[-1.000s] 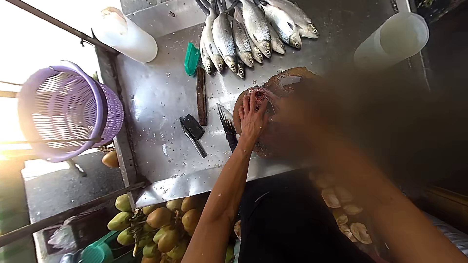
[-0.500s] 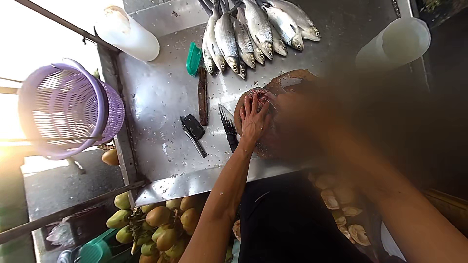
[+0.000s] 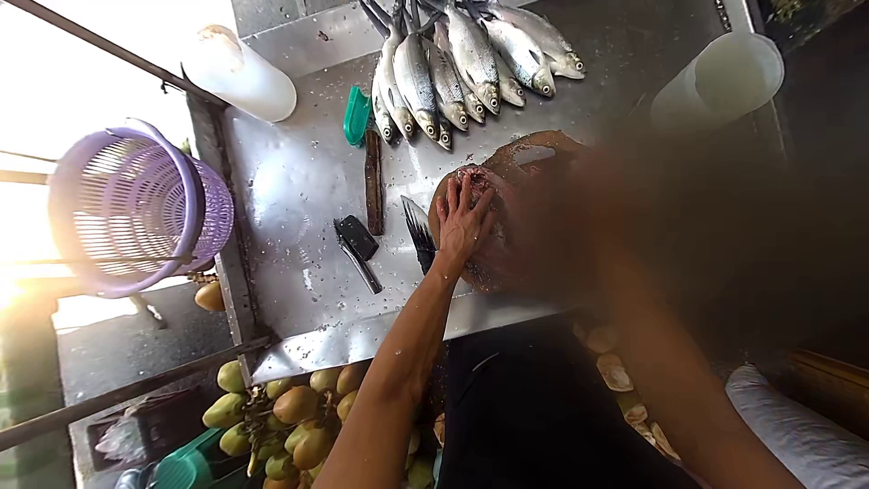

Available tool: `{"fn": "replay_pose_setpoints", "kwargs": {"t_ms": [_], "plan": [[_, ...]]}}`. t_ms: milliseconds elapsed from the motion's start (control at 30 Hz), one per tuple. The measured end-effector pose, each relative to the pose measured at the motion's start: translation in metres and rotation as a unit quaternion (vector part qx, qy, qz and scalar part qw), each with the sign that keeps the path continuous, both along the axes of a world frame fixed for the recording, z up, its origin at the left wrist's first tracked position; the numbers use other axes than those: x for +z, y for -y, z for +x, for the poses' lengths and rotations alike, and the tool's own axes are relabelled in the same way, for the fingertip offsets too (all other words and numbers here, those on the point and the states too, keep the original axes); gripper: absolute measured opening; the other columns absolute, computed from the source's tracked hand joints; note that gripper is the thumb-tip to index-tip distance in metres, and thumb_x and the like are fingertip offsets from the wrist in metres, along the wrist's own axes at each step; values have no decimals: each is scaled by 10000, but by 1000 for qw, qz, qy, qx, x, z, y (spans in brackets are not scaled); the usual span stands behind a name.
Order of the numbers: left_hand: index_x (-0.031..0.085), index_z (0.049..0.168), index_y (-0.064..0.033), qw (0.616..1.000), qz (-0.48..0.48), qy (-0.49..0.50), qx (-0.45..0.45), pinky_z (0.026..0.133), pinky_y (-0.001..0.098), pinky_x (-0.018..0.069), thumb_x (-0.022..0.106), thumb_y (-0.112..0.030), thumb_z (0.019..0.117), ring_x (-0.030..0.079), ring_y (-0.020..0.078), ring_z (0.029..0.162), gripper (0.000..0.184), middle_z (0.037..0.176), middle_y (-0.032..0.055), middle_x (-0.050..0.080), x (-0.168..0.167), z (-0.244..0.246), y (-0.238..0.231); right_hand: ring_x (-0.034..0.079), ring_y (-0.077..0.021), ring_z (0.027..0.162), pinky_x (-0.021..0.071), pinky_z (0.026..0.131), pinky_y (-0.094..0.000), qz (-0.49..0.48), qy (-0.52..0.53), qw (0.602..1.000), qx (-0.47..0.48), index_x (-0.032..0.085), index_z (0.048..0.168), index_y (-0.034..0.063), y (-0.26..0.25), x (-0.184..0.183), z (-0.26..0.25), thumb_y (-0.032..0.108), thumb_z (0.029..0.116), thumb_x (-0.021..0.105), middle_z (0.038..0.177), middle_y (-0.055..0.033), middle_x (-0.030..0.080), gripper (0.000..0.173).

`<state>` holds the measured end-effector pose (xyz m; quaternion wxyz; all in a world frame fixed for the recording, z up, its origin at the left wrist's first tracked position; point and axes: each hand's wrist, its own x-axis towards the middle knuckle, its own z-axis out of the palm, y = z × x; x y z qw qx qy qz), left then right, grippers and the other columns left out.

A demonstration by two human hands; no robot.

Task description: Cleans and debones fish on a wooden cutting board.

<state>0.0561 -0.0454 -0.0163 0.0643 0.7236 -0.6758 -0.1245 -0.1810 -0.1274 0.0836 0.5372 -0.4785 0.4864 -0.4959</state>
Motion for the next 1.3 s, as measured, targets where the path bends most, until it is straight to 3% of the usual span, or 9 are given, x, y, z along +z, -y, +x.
{"fn": "replay_pose_setpoints", "kwargs": {"t_ms": [100, 200, 367, 467, 567, 733, 967, 1100, 1300], "plan": [[361, 1605, -296, 1000, -2, 14, -18, 1204, 692, 91, 307, -541, 1053, 83, 381, 1583, 606, 1720, 115, 151, 2, -9, -11, 652, -87, 653, 533, 558, -228, 252, 83, 962, -67, 520, 1201, 101, -14, -24, -17, 350, 1088, 489, 871, -19, 688, 275], [343, 1603, -109, 999, -13, 9, -52, 1229, 655, 102, 342, -524, 1053, 112, 354, 1583, 689, 1710, 134, 178, 12, -30, -32, 692, -137, 708, 592, 644, -289, 199, 4, 978, 68, 414, 1390, 63, -47, -27, -34, 284, 1063, 533, 930, -59, 705, 412], [309, 1591, 8, 990, 14, -30, -136, 1267, 578, 122, 337, -547, 1054, 110, 342, 1587, 772, 1696, 209, 171, 4, -69, -96, 729, -193, 786, 619, 703, -338, 191, -65, 965, 168, 415, 1369, -36, -84, -25, -57, 183, 1009, 576, 955, -105, 725, 451], [351, 1580, -13, 978, 38, -65, -193, 1262, 541, 183, 307, -538, 1069, 200, 316, 1572, 735, 1676, 172, 267, 13, -82, -126, 730, -175, 780, 615, 709, -321, 193, -76, 965, 163, 423, 1304, -55, -102, -20, -68, 180, 1000, 571, 945, -90, 729, 413], [436, 1544, -38, 987, -8, -72, -140, 1250, 529, 228, 373, -463, 1072, 263, 291, 1555, 638, 1651, 135, 345, 15, -68, -128, 726, -141, 780, 610, 705, -292, 166, -105, 966, 169, 428, 1293, -63, -112, -24, -75, 199, 970, 612, 929, -57, 731, 455], [271, 1598, 23, 1000, -18, 1, -9, 1249, 585, 157, 347, -452, 1058, 138, 384, 1575, 724, 1697, 199, 179, 5, -21, -92, 727, -148, 779, 613, 718, -294, 184, -124, 957, 188, 439, 1317, -82, -118, -18, -67, 183, 949, 655, 920, -83, 726, 503], [294, 1581, 49, 994, 14, -20, -102, 1269, 545, 151, 376, -529, 1049, 93, 373, 1584, 790, 1692, 241, 141, -5, -95, -145, 728, -162, 787, 623, 743, -316, 154, -130, 943, 265, 492, 1358, -23, -128, -32, -65, 245, 939, 695, 916, -69, 729, 537], [416, 1548, -17, 982, 24, -80, -171, 1263, 511, 198, 349, -448, 1072, 225, 309, 1566, 647, 1657, 168, 319, 3, -112, -159, 719, -139, 756, 618, 721, -302, 128, -141, 945, 267, 510, 1360, -7, -130, -42, -68, 218, 935, 684, 874, -53, 726, 511], [302, 1570, 67, 998, -28, 16, -50, 1249, 572, 176, 370, -485, 1045, 164, 385, 1570, 765, 1675, 257, 193, -5, -61, -137, 732, -159, 802, 621, 748, -318, 190, -158, 923, 294, 485, 1388, -3, -133, -22, -65, 286, 923, 707, 943, -53, 735, 591]]}}
